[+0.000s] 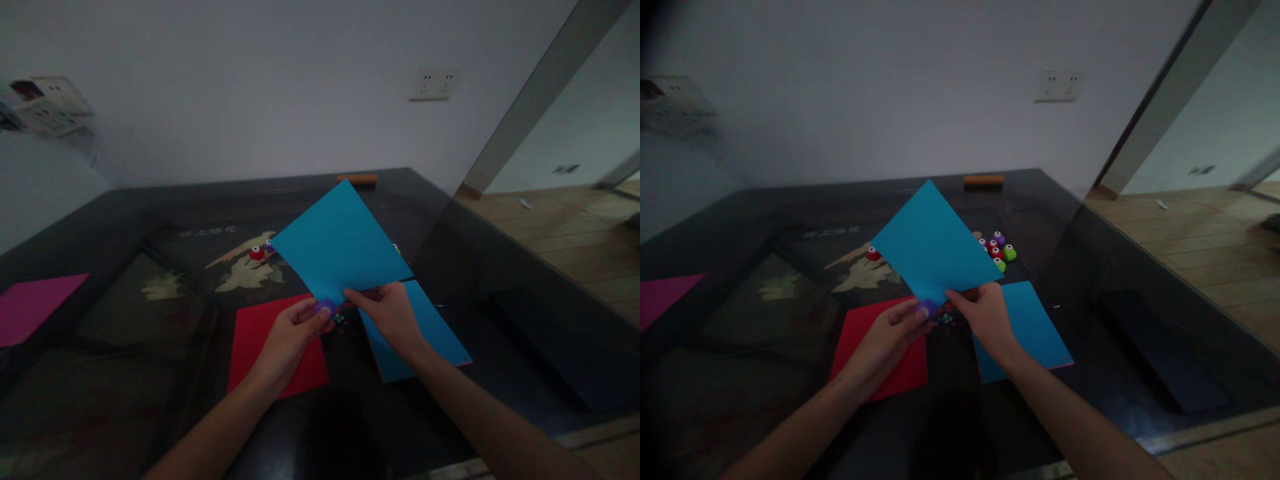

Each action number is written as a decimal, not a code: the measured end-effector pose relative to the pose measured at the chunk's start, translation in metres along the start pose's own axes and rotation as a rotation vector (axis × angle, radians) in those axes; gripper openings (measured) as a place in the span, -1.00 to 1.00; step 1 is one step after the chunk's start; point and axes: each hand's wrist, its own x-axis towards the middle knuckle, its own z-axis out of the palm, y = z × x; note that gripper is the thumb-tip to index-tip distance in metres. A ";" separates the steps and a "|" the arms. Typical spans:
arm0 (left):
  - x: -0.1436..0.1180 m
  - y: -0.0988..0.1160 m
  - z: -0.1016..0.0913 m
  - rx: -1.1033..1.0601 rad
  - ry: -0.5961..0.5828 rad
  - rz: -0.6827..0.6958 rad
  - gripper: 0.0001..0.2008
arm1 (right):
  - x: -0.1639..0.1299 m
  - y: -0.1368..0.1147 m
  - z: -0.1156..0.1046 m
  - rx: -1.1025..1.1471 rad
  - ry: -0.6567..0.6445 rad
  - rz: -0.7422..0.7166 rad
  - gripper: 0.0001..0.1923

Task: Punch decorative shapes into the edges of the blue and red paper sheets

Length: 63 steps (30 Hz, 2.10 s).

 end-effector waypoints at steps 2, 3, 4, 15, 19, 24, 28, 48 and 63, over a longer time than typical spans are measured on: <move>0.000 0.000 0.000 -0.005 0.000 -0.003 -0.67 | 0.000 0.000 0.000 -0.017 0.009 0.001 -0.84; 0.000 0.000 0.000 -0.005 -0.001 -0.004 -0.66 | 0.000 0.000 0.000 -0.017 0.009 0.002 -0.84; -0.001 0.000 0.000 -0.001 -0.004 -0.005 -0.66 | 0.000 0.000 0.000 -0.007 0.006 0.003 -0.84; 0.000 0.000 0.001 0.033 0.004 0.002 -0.63 | 0.000 0.004 0.001 0.010 -0.001 0.019 -0.80; 0.000 -0.002 0.000 0.042 0.010 -0.002 -0.62 | -0.001 0.002 0.001 0.014 -0.001 0.012 -0.81; -0.001 0.000 0.000 0.045 0.004 -0.022 -0.62 | -0.003 -0.002 0.001 0.010 -0.016 0.012 -0.81; -0.001 0.000 0.000 0.043 0.016 -0.045 -0.60 | -0.003 -0.003 0.002 0.008 -0.008 0.032 -0.82; -0.002 0.001 0.002 0.070 0.020 -0.002 -0.65 | -0.005 -0.009 0.003 0.047 -0.003 0.033 -0.84; -0.002 0.001 0.001 0.095 0.053 0.012 -0.65 | -0.007 -0.007 0.002 -0.003 -0.011 -0.006 -0.81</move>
